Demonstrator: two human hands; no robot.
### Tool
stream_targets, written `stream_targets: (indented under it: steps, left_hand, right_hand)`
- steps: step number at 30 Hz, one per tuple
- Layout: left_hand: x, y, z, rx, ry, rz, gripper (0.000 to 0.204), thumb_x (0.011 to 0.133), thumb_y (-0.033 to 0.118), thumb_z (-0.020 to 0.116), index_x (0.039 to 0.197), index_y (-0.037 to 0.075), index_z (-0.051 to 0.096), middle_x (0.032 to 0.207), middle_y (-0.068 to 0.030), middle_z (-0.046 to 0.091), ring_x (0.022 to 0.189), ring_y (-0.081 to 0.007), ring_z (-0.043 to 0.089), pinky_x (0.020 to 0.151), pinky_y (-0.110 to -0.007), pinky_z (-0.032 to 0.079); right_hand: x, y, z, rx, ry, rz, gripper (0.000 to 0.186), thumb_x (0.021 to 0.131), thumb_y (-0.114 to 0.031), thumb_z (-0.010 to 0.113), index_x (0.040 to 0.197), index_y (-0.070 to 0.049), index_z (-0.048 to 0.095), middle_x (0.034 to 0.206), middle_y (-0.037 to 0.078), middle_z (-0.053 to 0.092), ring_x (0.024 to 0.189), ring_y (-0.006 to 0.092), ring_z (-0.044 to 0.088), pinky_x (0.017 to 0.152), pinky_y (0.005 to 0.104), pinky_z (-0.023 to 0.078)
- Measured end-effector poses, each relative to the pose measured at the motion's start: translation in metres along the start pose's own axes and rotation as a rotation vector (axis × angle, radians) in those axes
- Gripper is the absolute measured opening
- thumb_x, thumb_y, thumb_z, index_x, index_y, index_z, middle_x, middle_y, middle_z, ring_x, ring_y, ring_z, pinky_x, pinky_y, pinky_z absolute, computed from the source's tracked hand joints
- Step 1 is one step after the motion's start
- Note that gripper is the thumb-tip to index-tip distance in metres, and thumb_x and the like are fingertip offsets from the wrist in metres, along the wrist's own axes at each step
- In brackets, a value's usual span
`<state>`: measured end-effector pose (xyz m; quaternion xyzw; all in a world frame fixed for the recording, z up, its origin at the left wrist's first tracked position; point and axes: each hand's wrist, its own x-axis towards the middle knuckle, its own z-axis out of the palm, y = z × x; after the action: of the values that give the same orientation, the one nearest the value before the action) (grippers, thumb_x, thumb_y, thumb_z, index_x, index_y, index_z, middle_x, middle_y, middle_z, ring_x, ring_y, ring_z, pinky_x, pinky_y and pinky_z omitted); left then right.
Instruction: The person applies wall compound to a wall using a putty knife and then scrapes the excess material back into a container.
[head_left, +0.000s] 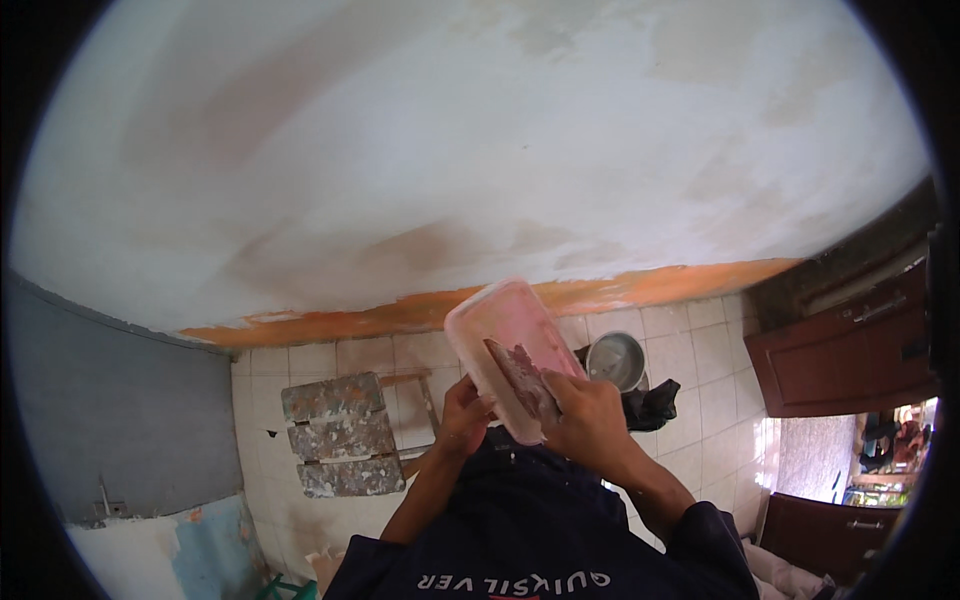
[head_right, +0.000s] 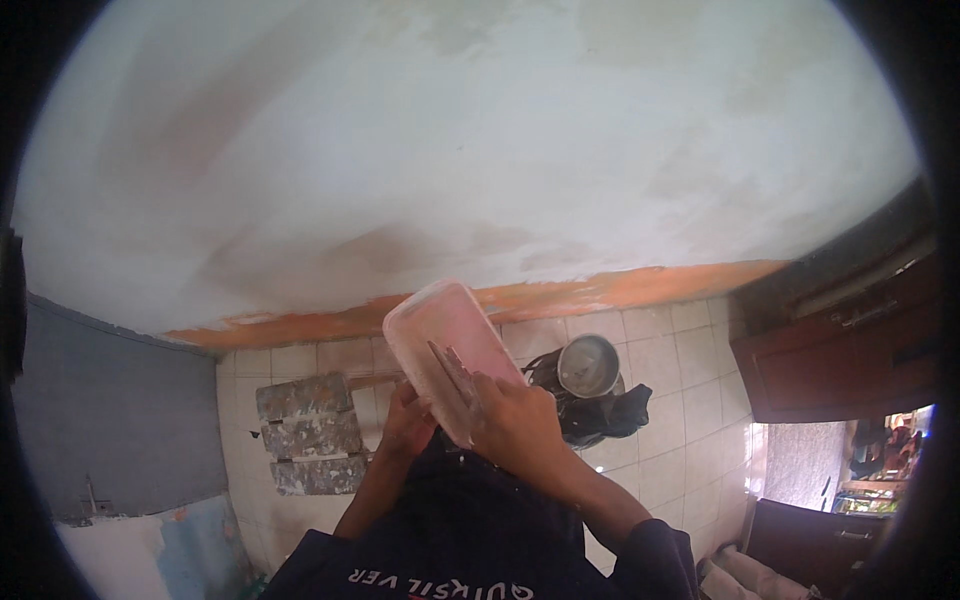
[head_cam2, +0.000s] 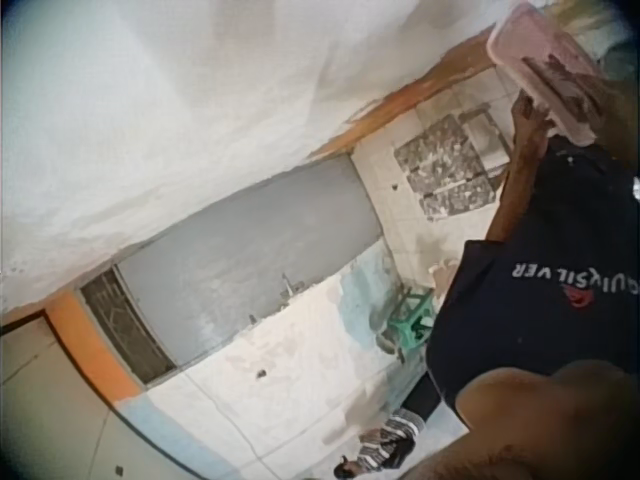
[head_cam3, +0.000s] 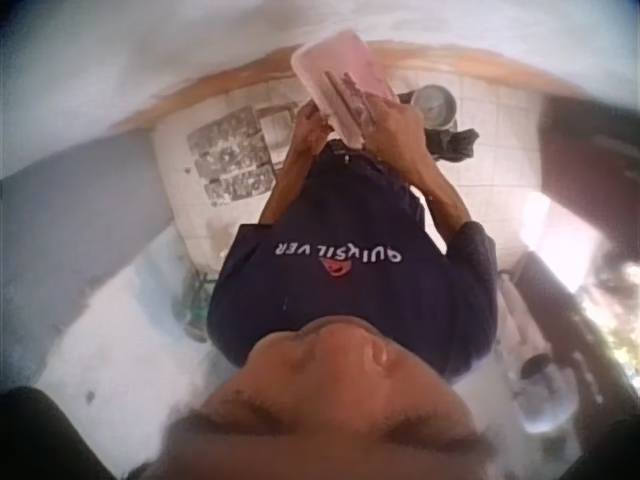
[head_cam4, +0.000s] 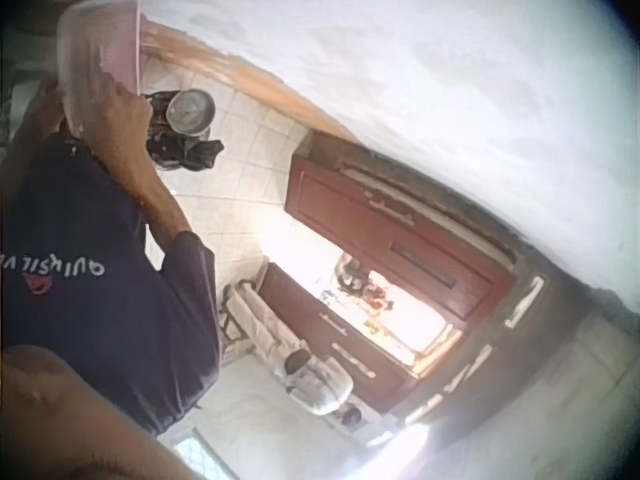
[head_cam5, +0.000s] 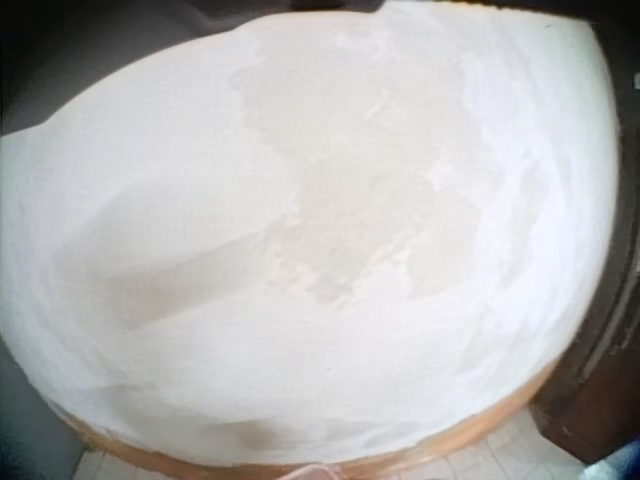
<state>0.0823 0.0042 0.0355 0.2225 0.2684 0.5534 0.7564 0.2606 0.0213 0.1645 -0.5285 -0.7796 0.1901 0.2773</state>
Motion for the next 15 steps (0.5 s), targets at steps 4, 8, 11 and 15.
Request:
stream_targets:
  steps: [4,8,11,15]
  left_hand:
    - [0.0019,0.0008,0.0016,0.011,-0.026,0.025,0.055,0.080,0.018,0.066,0.124,-0.007,0.043,0.115,-0.0156,0.057,0.102,-0.0254,0.060,0.084,-0.041,0.052]
    - [0.0020,-0.0025,-0.0050,0.039,0.028,0.023,0.056,0.080,0.017,0.066,0.125,-0.007,0.043,0.115,-0.0155,0.057,0.102,-0.0255,0.060,0.085,-0.041,0.052]
    - [0.0009,0.0013,0.0025,0.044,-0.015,0.071,0.056,0.080,0.016,0.066,0.125,-0.007,0.043,0.115,-0.0155,0.058,0.102,-0.0258,0.060,0.085,-0.041,0.051]
    - [0.0024,0.0051,0.0026,0.043,-0.022,0.075,0.056,0.080,0.016,0.066,0.126,-0.007,0.042,0.115,-0.0157,0.058,0.102,-0.0256,0.060,0.085,-0.040,0.051]
  right_hand:
    - [0.0025,-0.0018,-0.0044,-0.015,0.023,0.015,0.024,0.066,-0.003,0.065,0.090,0.001,0.062,0.068,0.017,0.061,0.059,0.0346,0.061,0.052,0.0402,0.049]
    - [0.0047,-0.0071,-0.0112,0.025,0.049,-0.016,0.025,0.066,-0.002,0.064,0.090,0.001,0.062,0.068,0.017,0.060,0.058,0.0346,0.060,0.052,0.0401,0.048]
    - [0.0007,0.0005,-0.0042,-0.006,0.073,-0.013,0.023,0.067,-0.002,0.065,0.090,0.000,0.062,0.068,0.017,0.060,0.059,0.0347,0.060,0.052,0.0400,0.048]
    - [0.0003,-0.0035,-0.0113,0.052,0.071,0.002,0.023,0.066,-0.002,0.065,0.089,0.000,0.063,0.069,0.018,0.060,0.060,0.0351,0.061,0.053,0.0394,0.048]
